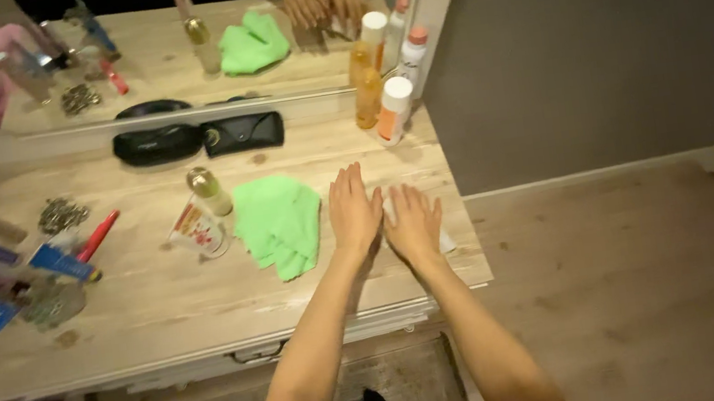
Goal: Cleaning cosmetic bottles, tubes, and a glasses case on a dresser using wet wipes and a cloth.
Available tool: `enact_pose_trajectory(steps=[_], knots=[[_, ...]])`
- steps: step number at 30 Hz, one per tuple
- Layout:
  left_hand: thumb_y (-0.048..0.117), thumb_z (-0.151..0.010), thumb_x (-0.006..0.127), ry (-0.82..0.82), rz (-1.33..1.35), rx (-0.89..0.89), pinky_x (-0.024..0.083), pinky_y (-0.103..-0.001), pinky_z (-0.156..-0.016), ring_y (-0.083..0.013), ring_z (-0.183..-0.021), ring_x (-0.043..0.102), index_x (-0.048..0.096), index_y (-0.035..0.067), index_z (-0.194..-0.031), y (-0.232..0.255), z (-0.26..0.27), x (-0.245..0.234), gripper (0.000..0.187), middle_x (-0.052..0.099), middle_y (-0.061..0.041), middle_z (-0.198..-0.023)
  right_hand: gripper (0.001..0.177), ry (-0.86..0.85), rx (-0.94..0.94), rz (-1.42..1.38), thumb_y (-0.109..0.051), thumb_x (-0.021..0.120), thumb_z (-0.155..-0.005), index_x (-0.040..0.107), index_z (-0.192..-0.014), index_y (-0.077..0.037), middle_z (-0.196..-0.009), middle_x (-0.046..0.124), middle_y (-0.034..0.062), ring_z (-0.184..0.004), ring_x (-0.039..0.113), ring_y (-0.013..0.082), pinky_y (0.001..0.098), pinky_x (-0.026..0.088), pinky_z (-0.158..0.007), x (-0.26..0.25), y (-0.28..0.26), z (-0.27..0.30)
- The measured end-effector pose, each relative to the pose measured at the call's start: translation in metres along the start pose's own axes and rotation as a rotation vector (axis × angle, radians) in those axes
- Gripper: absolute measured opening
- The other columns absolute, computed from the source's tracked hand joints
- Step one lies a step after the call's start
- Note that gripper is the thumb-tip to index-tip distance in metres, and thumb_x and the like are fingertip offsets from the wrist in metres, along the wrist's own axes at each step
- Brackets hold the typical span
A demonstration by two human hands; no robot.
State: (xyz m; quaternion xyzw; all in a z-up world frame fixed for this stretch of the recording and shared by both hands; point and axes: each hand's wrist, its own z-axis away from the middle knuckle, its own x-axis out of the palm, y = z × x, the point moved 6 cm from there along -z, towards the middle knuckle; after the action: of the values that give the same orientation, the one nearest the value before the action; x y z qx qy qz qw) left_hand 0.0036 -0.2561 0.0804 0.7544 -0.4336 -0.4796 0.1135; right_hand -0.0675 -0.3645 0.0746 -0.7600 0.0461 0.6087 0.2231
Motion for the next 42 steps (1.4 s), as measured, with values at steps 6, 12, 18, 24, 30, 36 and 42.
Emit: enact_pose_trajectory(steps=[6, 12, 18, 24, 30, 36, 42], knots=[[0.031, -0.086, 0.078, -0.062, 0.289, -0.136, 0.041, -0.047, -0.110, -0.0439, -0.131, 0.051, 0.041, -0.007, -0.147, -0.004, -0.060, 0.057, 0.081, 0.054, -0.029, -0.141, 0.072, -0.059, -0.178, 0.045, -0.043, 0.054, -0.094, 0.037, -0.154, -0.007, -0.161, 0.032, 0.0152, -0.150, 0.025, 0.0316, 0.0639, 0.013, -0.118, 0.040, 0.015, 0.010], [0.042, -0.073, 0.090, -0.012, 0.300, -0.203, 0.048, -0.048, -0.102, -0.0414, -0.123, 0.056, 0.042, -0.004, -0.146, -0.013, -0.116, 0.108, 0.098, 0.059, -0.025, -0.132, 0.060, -0.042, -0.188, 0.066, -0.041, 0.042, -0.101, 0.042, -0.151, -0.008, -0.165, 0.030, 0.0127, -0.154, 0.022, 0.0285, 0.0594, 0.012, -0.121, 0.045, 0.019, 0.011], [0.039, -0.068, 0.094, 0.065, 0.191, -0.225, 0.049, -0.049, -0.092, -0.0430, -0.113, 0.059, 0.052, 0.005, -0.133, 0.001, -0.136, 0.109, 0.084, 0.063, -0.020, -0.121, 0.057, -0.023, -0.190, 0.042, -0.037, 0.041, -0.103, 0.044, -0.151, -0.007, -0.164, 0.032, 0.0134, -0.154, 0.023, 0.0279, 0.0588, 0.012, -0.122, 0.039, 0.016, 0.009], [0.027, -0.079, 0.088, 0.105, 0.471, -0.234, 0.054, -0.041, -0.088, -0.0352, -0.105, 0.070, 0.064, 0.008, -0.128, 0.000, -0.122, 0.091, 0.057, 0.072, -0.013, -0.115, 0.056, -0.055, -0.168, -0.028, -0.034, 0.039, -0.104, 0.042, -0.153, -0.006, -0.163, 0.033, 0.0134, -0.153, 0.025, 0.0281, 0.0566, 0.011, -0.122, 0.031, 0.014, 0.006], [0.020, -0.087, 0.083, 0.014, 1.010, -0.224, 0.053, -0.038, -0.073, -0.0299, -0.092, 0.068, 0.058, 0.000, -0.129, -0.019, -0.090, 0.068, 0.052, 0.069, -0.014, -0.110, 0.054, 0.078, -0.095, -0.472, -0.031, 0.030, -0.110, 0.038, -0.157, -0.005, -0.165, 0.035, 0.0158, -0.156, 0.028, 0.0306, 0.0469, 0.018, -0.127, 0.053, 0.055, 0.003], [0.035, -0.102, 0.065, -0.649, 1.785, -0.535, 0.063, -0.043, -0.064, -0.0324, -0.074, 0.074, 0.049, 0.003, -0.126, 0.012, -0.030, 0.026, 0.043, 0.069, -0.018, -0.096, 0.055, 0.028, 0.373, -1.417, -0.034, 0.029, -0.108, 0.037, -0.157, -0.011, -0.161, 0.040, 0.0094, -0.146, 0.037, 0.0239, 0.0422, 0.030, -0.120, 0.050, 0.078, -0.002], [0.035, -0.100, 0.065, -0.902, 1.693, -0.562, 0.063, -0.042, -0.064, -0.0288, -0.072, 0.073, 0.050, 0.004, -0.129, 0.009, 0.020, 0.010, 0.045, 0.070, -0.016, -0.098, 0.054, -0.184, 0.132, -1.876, -0.037, 0.033, -0.110, 0.051, -0.155, -0.012, -0.120, 0.068, 0.0113, -0.092, 0.063, 0.0192, 0.0364, 0.052, -0.078, -0.040, 0.013, -0.012]])
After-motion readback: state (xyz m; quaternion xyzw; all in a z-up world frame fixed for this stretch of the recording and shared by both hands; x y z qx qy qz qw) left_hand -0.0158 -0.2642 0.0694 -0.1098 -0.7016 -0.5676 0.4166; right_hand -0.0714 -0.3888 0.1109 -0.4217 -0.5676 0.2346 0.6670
